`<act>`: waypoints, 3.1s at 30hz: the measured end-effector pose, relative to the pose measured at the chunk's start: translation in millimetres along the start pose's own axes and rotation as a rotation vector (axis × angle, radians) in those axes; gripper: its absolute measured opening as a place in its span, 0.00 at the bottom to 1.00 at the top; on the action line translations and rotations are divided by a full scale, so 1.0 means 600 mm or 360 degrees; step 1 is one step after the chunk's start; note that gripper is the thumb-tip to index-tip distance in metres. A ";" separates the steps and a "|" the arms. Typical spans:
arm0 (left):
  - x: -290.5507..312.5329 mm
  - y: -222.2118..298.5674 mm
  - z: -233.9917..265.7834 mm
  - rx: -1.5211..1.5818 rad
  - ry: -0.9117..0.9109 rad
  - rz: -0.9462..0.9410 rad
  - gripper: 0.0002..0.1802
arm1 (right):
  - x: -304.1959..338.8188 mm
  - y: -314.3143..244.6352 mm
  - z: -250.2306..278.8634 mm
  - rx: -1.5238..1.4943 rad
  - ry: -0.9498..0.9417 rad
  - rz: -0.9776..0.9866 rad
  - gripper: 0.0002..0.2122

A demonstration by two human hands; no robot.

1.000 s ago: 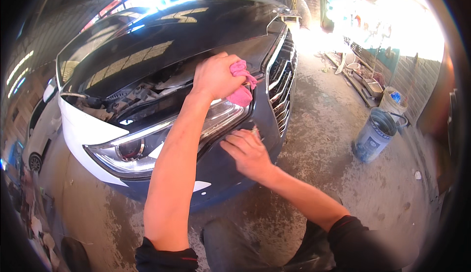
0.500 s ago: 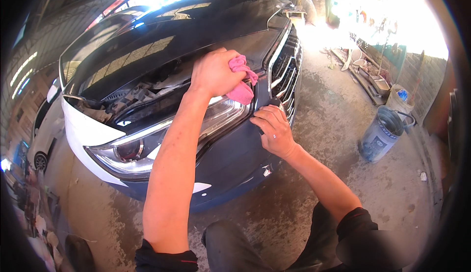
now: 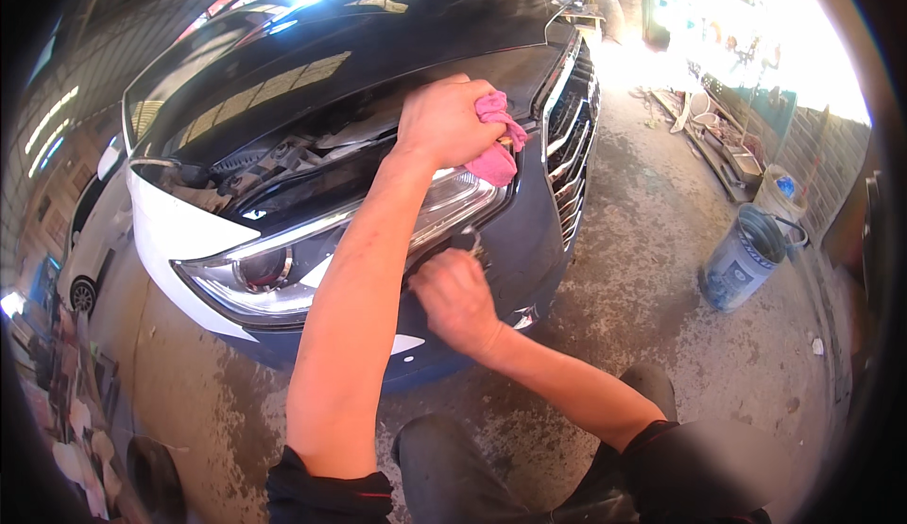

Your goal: The person cleans the front bumper of a car using a pink cloth and a small black tool. They wipe the surface, scrape around the grille and headlight areas, and repeatedly dip the cloth into a bucket of water.

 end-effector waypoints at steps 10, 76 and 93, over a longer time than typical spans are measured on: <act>0.017 -0.011 0.009 -0.0091 0.0017 0.0052 0.21 | 0.005 0.015 0.033 0.0109 -0.0145 0.0295 0.16; 0.009 0.024 -0.016 0.0066 -0.0141 -0.0177 0.15 | 0.119 0.134 0.015 -0.0265 0.0198 -0.0876 0.30; 0.033 0.072 -0.039 -0.1058 0.0205 -0.0902 0.20 | 0.255 0.150 0.002 -0.0425 0.0333 -0.1653 0.32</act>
Point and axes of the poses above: each hand's wrist, its own x-axis away from the middle knuckle, its own z-axis out of the back of the hand, y = z × x, the point moved 3 cm from there along -x, towards the middle knuckle, and after that the axes turned 10 degrees about z, right-handed, at the moved point
